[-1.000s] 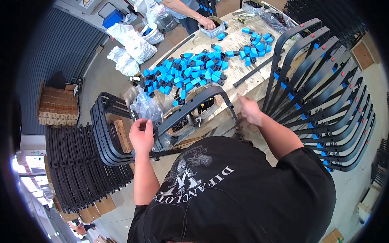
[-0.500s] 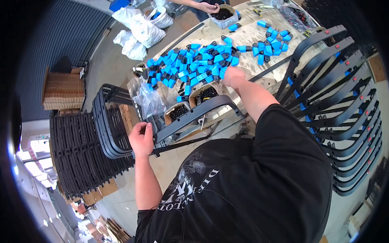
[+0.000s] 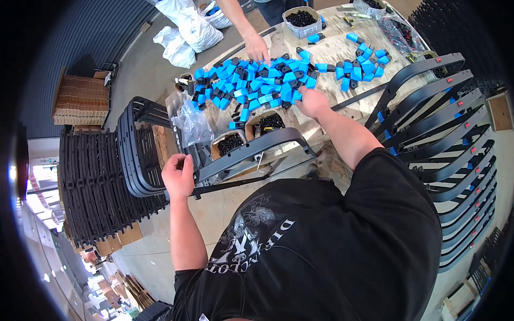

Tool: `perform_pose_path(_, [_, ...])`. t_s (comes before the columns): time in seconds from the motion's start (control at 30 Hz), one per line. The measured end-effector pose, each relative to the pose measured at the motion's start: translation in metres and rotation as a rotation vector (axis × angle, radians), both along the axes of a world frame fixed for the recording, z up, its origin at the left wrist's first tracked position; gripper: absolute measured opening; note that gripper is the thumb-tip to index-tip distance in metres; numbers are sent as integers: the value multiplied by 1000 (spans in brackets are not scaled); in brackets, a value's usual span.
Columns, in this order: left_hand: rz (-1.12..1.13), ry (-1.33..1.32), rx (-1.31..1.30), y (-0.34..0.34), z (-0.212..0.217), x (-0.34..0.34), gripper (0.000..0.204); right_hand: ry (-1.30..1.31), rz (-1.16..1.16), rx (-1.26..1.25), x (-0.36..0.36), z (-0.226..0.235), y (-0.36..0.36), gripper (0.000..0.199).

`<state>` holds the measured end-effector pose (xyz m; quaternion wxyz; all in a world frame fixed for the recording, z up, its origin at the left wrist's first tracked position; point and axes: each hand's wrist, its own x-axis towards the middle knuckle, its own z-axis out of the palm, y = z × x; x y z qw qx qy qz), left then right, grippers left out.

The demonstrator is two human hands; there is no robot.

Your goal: Attaching plastic caps and components to metal furniture frames in an industrial setting.

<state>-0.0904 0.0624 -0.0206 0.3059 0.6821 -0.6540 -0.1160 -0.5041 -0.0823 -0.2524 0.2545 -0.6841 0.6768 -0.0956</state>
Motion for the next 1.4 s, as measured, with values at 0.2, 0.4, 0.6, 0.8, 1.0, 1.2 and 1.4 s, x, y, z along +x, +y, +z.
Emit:
perform_pose_path(0.2, [3,-27,14,3,-2,1,16,171,-19,209,4,38,-5,50])
perform_pose_path(0.4, [-7,-1,-5,4,-1,-5,16,93,-128,254,-3,21,-3,45])
perform_pose_path(0.6, [-40,64,-116,8,0,-3,14,-906,-617,465,-43,22,91,34])
perform_pose_path(0.8, [-303,-108,-627,26,3,-5,19,-1691,-586,683,-34,63,212,30])
perform_pose_path(1.0, [-1031,-85,-417,78,28,-96,56,-1413,-369,793,33,142,259,24])
perform_pose_path(1.2, [-1211,-227,-225,90,-25,-96,77,-1345,-242,842,100,169,283,24])
perform_pose_path(1.4, [-1038,160,205,118,-68,-63,78,-1207,-321,1028,125,158,307,52])
